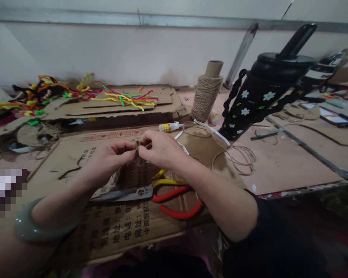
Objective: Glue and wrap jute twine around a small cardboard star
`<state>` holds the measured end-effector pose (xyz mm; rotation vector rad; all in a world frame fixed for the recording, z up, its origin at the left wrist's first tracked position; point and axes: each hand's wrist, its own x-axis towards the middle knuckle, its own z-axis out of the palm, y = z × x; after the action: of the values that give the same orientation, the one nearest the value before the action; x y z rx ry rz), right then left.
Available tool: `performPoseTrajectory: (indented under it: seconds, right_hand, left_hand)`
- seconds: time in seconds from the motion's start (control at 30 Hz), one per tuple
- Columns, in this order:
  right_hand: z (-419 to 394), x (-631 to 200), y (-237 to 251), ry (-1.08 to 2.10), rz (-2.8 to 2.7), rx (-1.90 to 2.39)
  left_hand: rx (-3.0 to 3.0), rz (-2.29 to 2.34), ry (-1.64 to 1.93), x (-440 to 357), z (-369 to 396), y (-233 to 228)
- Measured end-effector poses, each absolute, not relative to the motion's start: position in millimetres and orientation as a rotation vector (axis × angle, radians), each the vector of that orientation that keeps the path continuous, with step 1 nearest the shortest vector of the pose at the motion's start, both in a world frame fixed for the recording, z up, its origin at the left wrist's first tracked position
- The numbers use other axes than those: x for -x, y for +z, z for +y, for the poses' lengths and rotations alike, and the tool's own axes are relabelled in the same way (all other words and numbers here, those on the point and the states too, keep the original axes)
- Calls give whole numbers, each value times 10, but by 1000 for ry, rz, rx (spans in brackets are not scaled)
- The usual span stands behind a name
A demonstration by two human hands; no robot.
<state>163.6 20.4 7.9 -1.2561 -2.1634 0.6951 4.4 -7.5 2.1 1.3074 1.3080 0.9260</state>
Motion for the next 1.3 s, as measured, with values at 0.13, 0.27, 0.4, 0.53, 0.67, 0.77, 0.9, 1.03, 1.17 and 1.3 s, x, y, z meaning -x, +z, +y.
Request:
performPoseTrajectory:
  seconds: [0.13, 0.27, 0.4, 0.53, 0.67, 0.77, 0.9, 1.03, 1.17, 1.3]
  right_hand:
    - [200, -1633, 87, 700, -2161, 1270]
    - [197, -1631, 102, 703, -2163, 1282]
    - [201, -1630, 100, 703, -2165, 1280]
    - [209, -1631, 89, 698, -2162, 1278]
    - [219, -1633, 82, 692, -2164, 1275]
    - [219, -1634, 82, 695, -2161, 1280]
    - [212, -1632, 85, 693, -2160, 1291]
    - [228, -1639, 68, 718, -2135, 1218]
    - [277, -1668, 54, 798, -2085, 1086]
    - [325, -1695, 53, 865, -2010, 1089]
  left_hand:
    - [-1303, 1321, 932, -47, -75, 17]
    - [-1297, 1310, 931, -51, -86, 25]
    - [-1300, 1296, 929, -47, -90, 21]
    - [-1327, 1303, 928, -43, -75, 12]
    - [-1320, 1307, 936, -50, -64, 9]
    - [-1303, 1308, 952, -58, -65, 6]
    - [-1289, 1289, 953, -47, -65, -1]
    - [-1307, 1267, 972, -23, -54, 7]
    - [-1290, 1291, 998, -21, -40, 28]
    - [-1246, 1271, 1037, -17, -26, 37]
